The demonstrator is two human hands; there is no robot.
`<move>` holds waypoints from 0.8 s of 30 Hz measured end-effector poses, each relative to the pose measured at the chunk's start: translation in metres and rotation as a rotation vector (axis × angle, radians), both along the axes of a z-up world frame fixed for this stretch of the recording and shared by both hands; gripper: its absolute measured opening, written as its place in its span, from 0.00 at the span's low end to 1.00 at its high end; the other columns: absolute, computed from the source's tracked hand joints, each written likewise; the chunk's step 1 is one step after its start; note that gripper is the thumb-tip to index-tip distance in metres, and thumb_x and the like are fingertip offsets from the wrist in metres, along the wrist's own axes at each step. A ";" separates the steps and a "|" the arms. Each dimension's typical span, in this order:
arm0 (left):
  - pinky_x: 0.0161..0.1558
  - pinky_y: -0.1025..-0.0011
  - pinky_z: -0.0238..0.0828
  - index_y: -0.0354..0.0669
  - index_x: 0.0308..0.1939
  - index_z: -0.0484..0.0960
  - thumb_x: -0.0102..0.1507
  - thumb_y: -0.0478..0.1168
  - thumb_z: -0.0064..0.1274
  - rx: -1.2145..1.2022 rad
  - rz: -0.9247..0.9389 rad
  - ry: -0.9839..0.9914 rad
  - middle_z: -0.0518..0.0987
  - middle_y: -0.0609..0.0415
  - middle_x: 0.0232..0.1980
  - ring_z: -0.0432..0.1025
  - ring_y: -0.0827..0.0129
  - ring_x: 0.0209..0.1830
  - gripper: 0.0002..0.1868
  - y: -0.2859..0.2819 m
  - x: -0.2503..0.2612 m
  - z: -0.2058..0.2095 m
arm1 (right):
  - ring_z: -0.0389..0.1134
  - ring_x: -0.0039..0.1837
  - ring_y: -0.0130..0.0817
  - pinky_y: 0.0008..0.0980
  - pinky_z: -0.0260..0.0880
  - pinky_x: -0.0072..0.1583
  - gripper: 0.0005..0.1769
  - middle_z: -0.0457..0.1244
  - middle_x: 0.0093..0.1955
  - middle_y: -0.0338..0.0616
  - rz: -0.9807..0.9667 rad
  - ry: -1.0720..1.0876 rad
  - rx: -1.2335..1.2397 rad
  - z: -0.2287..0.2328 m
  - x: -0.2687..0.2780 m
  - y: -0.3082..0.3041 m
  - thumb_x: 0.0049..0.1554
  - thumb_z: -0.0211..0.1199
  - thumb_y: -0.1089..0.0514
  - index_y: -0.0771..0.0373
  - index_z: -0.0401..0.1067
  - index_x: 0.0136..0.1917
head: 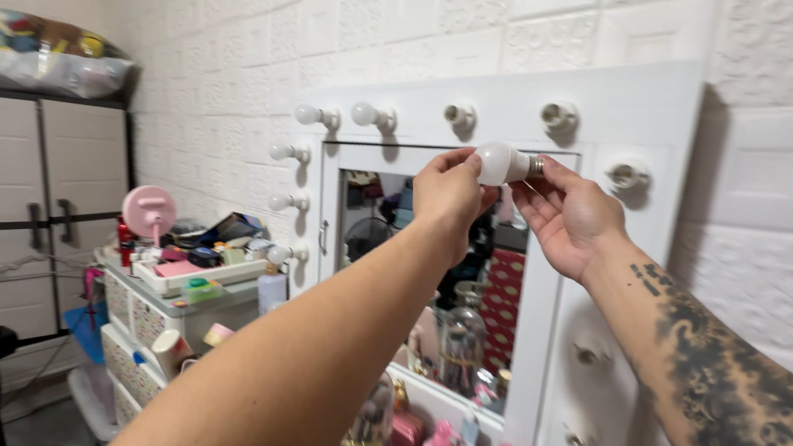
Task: The person removes several light bulbs from a vanity mirror and places them into a plastic container on a nearby table. They then take bulbs from the container and screw them into different sockets around the mirror frame, repeating the process multiple times.
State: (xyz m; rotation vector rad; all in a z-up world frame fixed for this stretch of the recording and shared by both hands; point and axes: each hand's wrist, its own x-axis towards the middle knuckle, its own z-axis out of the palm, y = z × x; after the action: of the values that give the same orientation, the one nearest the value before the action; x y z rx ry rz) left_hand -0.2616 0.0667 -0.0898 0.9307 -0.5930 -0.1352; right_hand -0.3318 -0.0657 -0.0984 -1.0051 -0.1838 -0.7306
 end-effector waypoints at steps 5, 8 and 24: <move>0.47 0.73 0.79 0.41 0.60 0.77 0.69 0.39 0.47 0.054 -0.088 0.026 0.77 0.50 0.57 0.75 0.69 0.45 0.16 -0.011 -0.053 -0.031 | 0.69 0.63 0.35 0.35 0.73 0.68 0.14 0.65 0.59 0.45 -0.110 0.043 0.052 -0.033 -0.067 0.000 0.64 0.53 0.57 0.64 0.69 0.61; 0.48 0.73 0.79 0.41 0.59 0.77 0.69 0.39 0.47 0.068 -0.147 0.054 0.76 0.50 0.57 0.75 0.69 0.46 0.16 -0.022 -0.083 -0.046 | 0.69 0.64 0.34 0.34 0.72 0.68 0.15 0.65 0.60 0.45 -0.173 0.076 0.072 -0.048 -0.109 -0.007 0.64 0.53 0.57 0.64 0.69 0.62; 0.49 0.74 0.80 0.41 0.62 0.74 0.70 0.40 0.43 0.161 -0.547 0.055 0.76 0.48 0.59 0.76 0.67 0.47 0.18 -0.122 -0.263 -0.074 | 0.68 0.64 0.34 0.32 0.75 0.66 0.18 0.63 0.60 0.47 -0.532 0.164 0.082 -0.073 -0.331 -0.069 0.65 0.52 0.58 0.67 0.68 0.66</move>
State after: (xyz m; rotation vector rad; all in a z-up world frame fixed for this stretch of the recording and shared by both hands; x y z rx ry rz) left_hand -0.5242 -0.0557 -0.1642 0.8969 -0.7833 -0.7055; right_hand -0.6627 -0.1350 -0.1711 -1.0393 0.2657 -1.1216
